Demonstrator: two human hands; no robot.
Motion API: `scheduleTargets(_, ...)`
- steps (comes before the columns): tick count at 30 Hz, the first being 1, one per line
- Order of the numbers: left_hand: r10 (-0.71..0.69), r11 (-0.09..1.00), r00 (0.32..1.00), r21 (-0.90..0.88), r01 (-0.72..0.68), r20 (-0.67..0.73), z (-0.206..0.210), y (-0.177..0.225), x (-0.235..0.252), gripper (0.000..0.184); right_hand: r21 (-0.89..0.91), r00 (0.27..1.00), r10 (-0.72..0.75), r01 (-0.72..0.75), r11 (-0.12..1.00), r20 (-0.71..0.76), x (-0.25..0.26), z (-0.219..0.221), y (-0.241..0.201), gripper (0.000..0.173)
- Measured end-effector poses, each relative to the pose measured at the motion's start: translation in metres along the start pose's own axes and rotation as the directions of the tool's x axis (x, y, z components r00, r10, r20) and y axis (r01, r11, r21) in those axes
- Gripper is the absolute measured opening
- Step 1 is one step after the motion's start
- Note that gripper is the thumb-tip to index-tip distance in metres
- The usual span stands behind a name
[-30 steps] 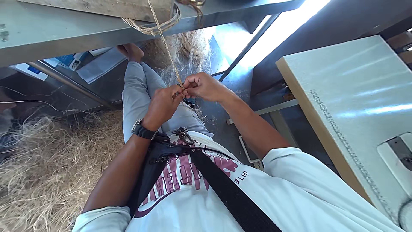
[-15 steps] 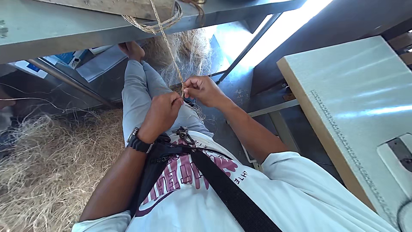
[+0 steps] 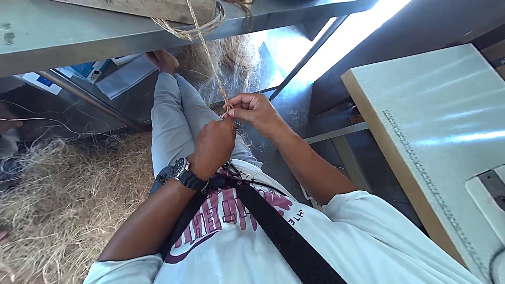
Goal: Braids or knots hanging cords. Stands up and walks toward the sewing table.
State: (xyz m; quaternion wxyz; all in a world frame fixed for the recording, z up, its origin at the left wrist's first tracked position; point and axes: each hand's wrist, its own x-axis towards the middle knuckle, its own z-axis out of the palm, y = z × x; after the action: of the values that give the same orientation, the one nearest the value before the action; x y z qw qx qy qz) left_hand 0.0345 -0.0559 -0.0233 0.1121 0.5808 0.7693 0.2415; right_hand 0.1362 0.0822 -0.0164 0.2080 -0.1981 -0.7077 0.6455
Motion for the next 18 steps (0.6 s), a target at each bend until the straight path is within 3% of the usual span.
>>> scheduleTargets(6,0.194,0.966,0.974,-0.196,-0.169,0.117,-0.021,-0.017,-0.003,0.027,-0.023,1.0,-0.02,0.02,1.0,0.004,0.0,-0.005,-0.001,0.014)
scheduleTargets(10,0.142,0.948,0.989,-0.282,-0.15,-0.049,-0.047,-0.028,-0.009,0.03,-0.01,1.0,-0.009,0.009,1.0,0.03,-0.003,-0.017,-0.004,0.015)
scheduleTargets(12,0.117,0.912,0.991,-0.389,-0.131,-0.06,-0.046,-0.036,0.001,0.029,0.006,0.997,-0.034,0.034,0.999,0.065,-0.003,-0.022,-0.009,0.016)
scheduleTargets(14,0.13,0.825,0.991,-0.557,-0.097,0.02,-0.038,-0.038,0.024,0.032,0.019,0.994,-0.065,0.063,0.998,0.084,-0.002,-0.024,-0.014,0.017)
scheduleTargets(18,0.159,0.573,0.986,-0.818,-0.047,0.055,-0.02,-0.029,0.044,0.019,-0.007,0.984,-0.11,0.112,0.994,0.14,0.001,-0.035,-0.02,0.021)
